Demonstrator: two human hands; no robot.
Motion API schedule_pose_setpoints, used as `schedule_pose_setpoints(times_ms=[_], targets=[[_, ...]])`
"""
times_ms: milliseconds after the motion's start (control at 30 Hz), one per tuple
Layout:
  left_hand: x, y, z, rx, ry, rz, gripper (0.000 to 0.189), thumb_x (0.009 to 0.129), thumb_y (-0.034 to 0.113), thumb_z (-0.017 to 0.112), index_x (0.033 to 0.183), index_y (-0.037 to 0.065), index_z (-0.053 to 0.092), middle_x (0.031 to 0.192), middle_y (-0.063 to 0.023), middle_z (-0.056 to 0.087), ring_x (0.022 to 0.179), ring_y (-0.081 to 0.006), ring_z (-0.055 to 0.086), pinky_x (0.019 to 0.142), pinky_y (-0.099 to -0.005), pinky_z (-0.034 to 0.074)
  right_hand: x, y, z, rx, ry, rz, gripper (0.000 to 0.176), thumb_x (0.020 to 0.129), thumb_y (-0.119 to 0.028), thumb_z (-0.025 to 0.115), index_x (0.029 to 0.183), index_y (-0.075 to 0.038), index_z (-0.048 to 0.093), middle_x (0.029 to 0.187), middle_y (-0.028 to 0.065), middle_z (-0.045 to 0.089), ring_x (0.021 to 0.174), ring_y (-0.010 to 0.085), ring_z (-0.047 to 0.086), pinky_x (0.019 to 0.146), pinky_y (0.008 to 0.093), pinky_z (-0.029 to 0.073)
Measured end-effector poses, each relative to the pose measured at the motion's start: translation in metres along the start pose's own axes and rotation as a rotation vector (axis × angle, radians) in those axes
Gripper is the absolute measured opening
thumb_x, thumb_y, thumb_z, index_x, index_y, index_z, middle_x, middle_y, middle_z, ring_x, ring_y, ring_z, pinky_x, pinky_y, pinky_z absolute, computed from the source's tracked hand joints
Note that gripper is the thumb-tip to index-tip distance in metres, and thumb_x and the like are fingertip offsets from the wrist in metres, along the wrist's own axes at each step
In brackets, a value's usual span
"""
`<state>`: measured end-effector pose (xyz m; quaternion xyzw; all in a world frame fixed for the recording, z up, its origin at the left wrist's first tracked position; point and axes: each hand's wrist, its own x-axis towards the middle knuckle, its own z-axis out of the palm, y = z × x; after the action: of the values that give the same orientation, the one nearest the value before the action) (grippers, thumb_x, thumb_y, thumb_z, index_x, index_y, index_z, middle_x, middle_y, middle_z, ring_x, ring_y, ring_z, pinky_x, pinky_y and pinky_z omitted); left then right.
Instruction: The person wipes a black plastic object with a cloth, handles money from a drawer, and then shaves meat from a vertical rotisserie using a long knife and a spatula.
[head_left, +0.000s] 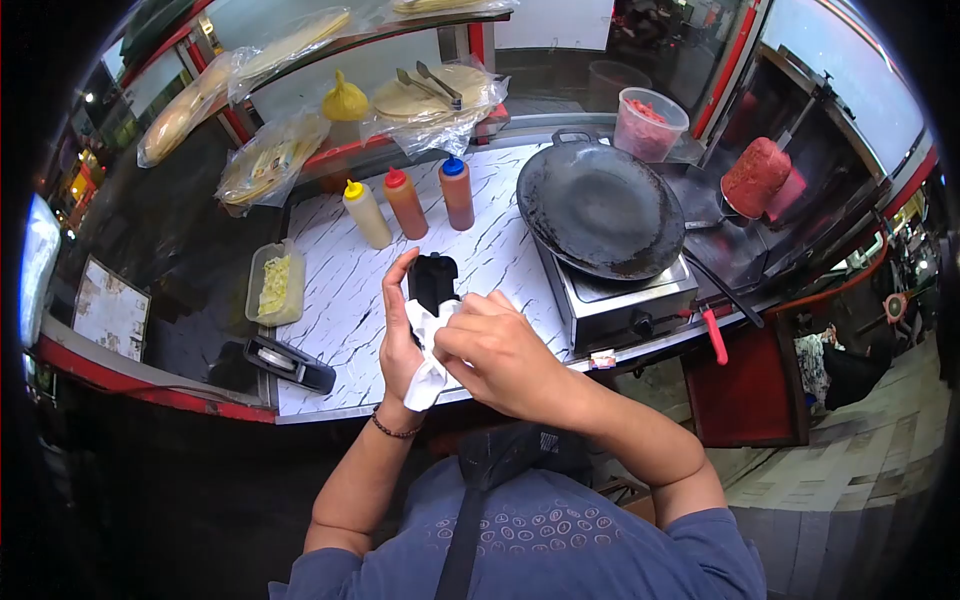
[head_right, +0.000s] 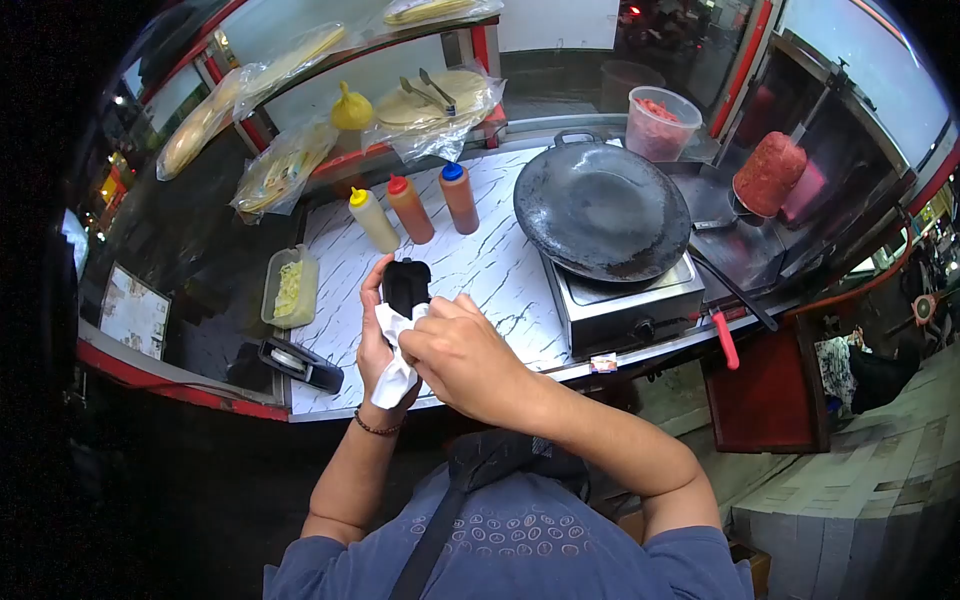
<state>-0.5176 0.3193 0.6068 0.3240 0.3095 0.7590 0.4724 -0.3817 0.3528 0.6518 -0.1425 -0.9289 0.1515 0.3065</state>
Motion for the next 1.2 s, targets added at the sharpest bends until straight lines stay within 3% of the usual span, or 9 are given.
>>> schedule_pose_setpoints(times_ms=[167,267,333,467,600,867,1100,1167,1200], targets=[[0.002,-0.013,-0.01,-0.04,-0.122,0.035,0.054,0.106,0.051,0.024,0.144,0.015,0.034,0.122,-0.0078,0.053,0.099,-0.0127,0.059,0.089,-0.0274,0.049,-0.009,0.007,0.025,0.384,0.141,0.211,0.011,0.073,-0.006,0.07,0.078,-0.008,0.061,0.074,0.0052,0.06,0.079,0.0227,0.056,0.07,0.0382,0.038],[0.0,-0.019,-0.01,-0.05,-0.096,0.015,0.048,0.107,0.041,0.028,0.145,0.011,0.032,0.12,-0.0084,0.053,0.1,-0.0135,0.057,0.092,-0.0287,0.047,-0.01,0.007,0.026,0.417,0.191,0.236,0.011,0.073,-0.006,0.07,0.077,-0.007,0.06,0.074,0.0049,0.058,0.078,0.0229,0.055,0.069,0.0374,0.039],[0.001,-0.022,-0.016,0.039,-0.115,-0.003,0.043,0.105,0.029,0.031,0.143,0.01,0.033,0.12,-0.0082,0.054,0.102,-0.0154,0.057,0.092,-0.03,0.047,-0.011,0.01,0.015,-0.029,0.056,-0.092,0.01,0.073,-0.008,0.068,0.074,-0.006,0.058,0.073,0.0047,0.056,0.076,0.0231,0.055,0.069,0.0368,0.039],[-0.002,-0.015,-0.006,-0.046,-0.125,-0.09,0.042,0.105,0.028,0.032,0.143,0.009,0.034,0.127,-0.0084,0.051,0.106,-0.0174,0.056,0.095,-0.0321,0.046,-0.011,0.007,0.001,-0.38,-0.002,-0.203,0.01,0.073,-0.015,0.061,0.073,-0.008,0.055,0.073,0.0042,0.054,0.077,0.0226,0.054,0.071,0.0375,0.038],[-0.014,-0.026,0.0,-0.1,-0.072,-0.18,0.042,0.107,0.032,0.026,0.142,0.013,0.039,0.135,-0.0088,0.051,0.126,-0.0191,0.051,0.105,-0.0371,0.042,0.003,0.036,-0.004,-0.466,0.234,-0.161,0.008,0.072,-0.014,0.061,0.071,-0.007,0.058,0.071,0.0054,0.056,0.076,0.0223,0.055,0.069,0.0361,0.041],[-0.009,-0.023,-0.035,-0.314,-0.134,-0.527,0.042,0.106,0.029,0.026,0.137,0.007,0.044,0.123,-0.0103,0.06,0.109,-0.0203,0.063,0.094,-0.0357,0.052,0.012,0.055,-0.003,-0.529,0.148,-0.614,0.011,0.071,-0.017,0.061,0.068,-0.007,0.057,0.071,0.0048,0.058,0.078,0.0204,0.057,0.073,0.0333,0.046],[-0.006,-0.016,-0.014,-0.035,-0.114,-0.292,0.043,0.105,0.03,0.032,0.142,0.009,0.036,0.13,-0.0085,0.052,0.122,-0.0186,0.053,0.103,-0.0348,0.044,0.011,0.022,0.006,-0.701,-0.015,-0.098,0.009,0.073,-0.015,0.062,0.072,-0.006,0.059,0.071,0.0061,0.06,0.079,0.022,0.057,0.074,0.0358,0.042],[-0.006,-0.02,-0.012,-0.012,-0.104,-0.255,0.042,0.104,0.028,0.033,0.142,0.009,0.035,0.128,-0.0082,0.052,0.12,-0.0181,0.053,0.102,-0.0343,0.044,0.01,0.026,0.007,-0.616,0.021,-0.057,0.006,0.074,-0.01,0.064,0.076,-0.005,0.061,0.07,0.0075,0.061,0.079,0.0225,0.058,0.074,0.0371,0.041],[-0.004,-0.018,-0.015,-0.023,-0.104,-0.234,0.043,0.104,0.03,0.034,0.142,0.009,0.035,0.127,-0.0085,0.053,0.119,-0.0193,0.053,0.102,-0.0352,0.044,0.007,0.028,0.005,-0.28,0.033,0.065,0.006,0.074,-0.008,0.065,0.077,-0.004,0.063,0.071,0.0091,0.062,0.079,0.0229,0.06,0.073,0.0376,0.042]])
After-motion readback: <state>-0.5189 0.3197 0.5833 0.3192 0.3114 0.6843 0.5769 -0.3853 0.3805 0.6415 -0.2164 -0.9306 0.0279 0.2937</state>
